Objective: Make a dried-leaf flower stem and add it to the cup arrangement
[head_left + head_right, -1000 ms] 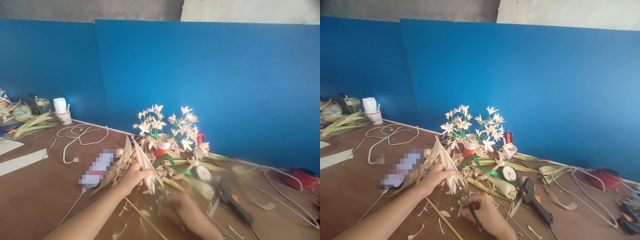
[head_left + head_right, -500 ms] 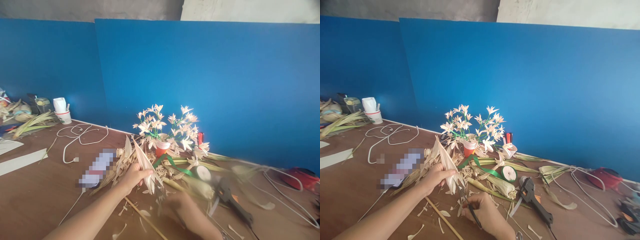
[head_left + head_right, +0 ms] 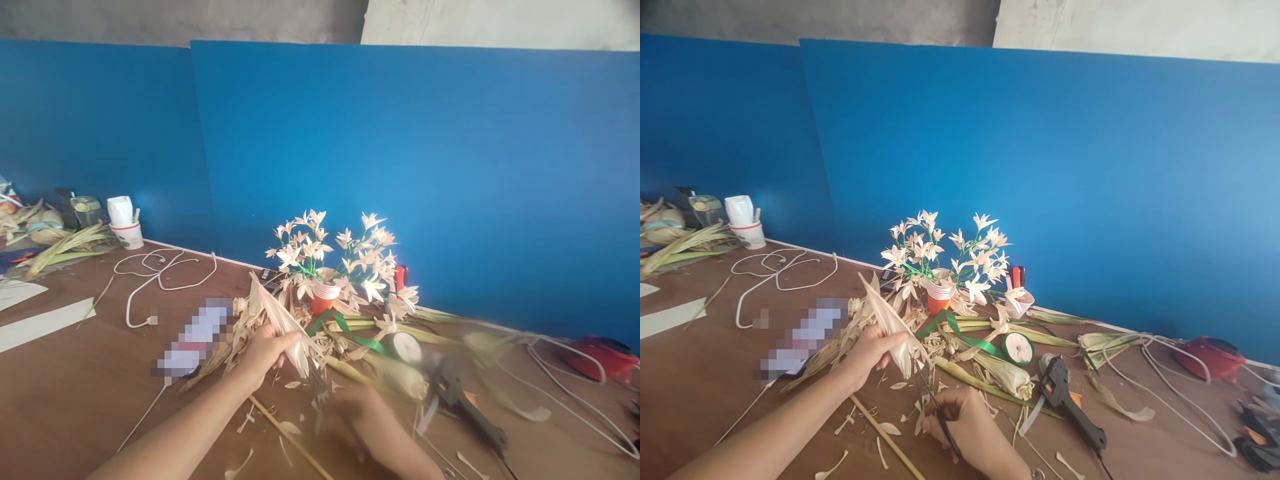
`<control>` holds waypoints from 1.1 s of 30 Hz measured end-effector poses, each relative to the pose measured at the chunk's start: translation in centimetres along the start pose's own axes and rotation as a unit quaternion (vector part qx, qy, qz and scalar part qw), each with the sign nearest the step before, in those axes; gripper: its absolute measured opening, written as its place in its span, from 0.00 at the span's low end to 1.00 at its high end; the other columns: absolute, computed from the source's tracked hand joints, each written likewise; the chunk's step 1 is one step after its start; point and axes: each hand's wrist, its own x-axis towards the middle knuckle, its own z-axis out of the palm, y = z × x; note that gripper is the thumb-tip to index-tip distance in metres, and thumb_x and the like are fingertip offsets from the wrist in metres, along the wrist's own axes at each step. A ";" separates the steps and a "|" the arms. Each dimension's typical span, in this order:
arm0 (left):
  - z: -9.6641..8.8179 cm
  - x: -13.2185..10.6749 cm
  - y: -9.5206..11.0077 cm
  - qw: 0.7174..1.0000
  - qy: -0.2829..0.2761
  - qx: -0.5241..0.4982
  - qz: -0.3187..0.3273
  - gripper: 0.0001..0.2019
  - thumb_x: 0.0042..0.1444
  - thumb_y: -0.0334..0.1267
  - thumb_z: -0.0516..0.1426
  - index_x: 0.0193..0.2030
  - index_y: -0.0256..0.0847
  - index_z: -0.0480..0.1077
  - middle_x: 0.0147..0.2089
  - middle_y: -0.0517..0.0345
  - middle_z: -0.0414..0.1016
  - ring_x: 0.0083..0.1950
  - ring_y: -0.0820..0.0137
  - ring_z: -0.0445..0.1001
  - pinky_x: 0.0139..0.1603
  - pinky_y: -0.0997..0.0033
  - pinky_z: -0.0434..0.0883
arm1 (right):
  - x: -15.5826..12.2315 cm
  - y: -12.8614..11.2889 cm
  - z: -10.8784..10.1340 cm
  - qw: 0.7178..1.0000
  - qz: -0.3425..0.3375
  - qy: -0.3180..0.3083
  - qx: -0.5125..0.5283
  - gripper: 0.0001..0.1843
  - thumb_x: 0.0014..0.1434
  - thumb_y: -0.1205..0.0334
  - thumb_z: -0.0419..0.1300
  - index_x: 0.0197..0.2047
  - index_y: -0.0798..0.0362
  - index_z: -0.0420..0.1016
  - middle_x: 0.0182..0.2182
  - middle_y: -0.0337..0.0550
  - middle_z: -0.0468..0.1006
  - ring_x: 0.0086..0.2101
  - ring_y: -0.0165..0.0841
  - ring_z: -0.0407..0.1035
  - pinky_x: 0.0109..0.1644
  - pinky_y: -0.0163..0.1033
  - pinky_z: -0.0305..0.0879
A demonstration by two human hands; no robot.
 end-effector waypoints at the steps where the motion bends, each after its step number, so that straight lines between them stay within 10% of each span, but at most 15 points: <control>1: 0.0 0.0 0.0 1.000 0.022 -0.006 0.002 0.14 0.43 0.45 0.61 0.20 0.39 0.65 0.12 0.67 0.62 0.12 0.80 0.56 0.15 0.79 0.50 | 0.0 0.0 0.0 1.000 0.005 0.002 0.003 0.19 0.53 0.49 0.56 0.25 0.57 0.77 0.13 0.36 0.62 0.15 0.25 0.55 0.17 0.31 0.48; 8: 0.3 0.0 -0.3 0.993 0.115 -0.037 0.004 0.18 0.47 0.48 0.60 0.15 0.38 0.64 0.09 0.64 0.61 0.13 0.77 0.57 0.15 0.79 0.53 | 0.0 0.7 0.2 1.000 -0.014 0.014 0.014 0.12 0.52 0.57 0.58 0.23 0.55 0.73 0.14 0.33 0.60 0.16 0.24 0.52 0.19 0.31 0.48; 33: 0.9 -0.5 -0.7 0.994 0.095 -0.054 0.021 0.18 0.45 0.48 0.61 0.16 0.40 0.63 0.08 0.65 0.60 0.13 0.77 0.57 0.16 0.78 0.52 | 0.1 0.6 0.4 1.000 -0.004 0.022 0.007 0.13 0.52 0.57 0.58 0.22 0.56 0.75 0.14 0.33 0.61 0.16 0.24 0.52 0.18 0.30 0.45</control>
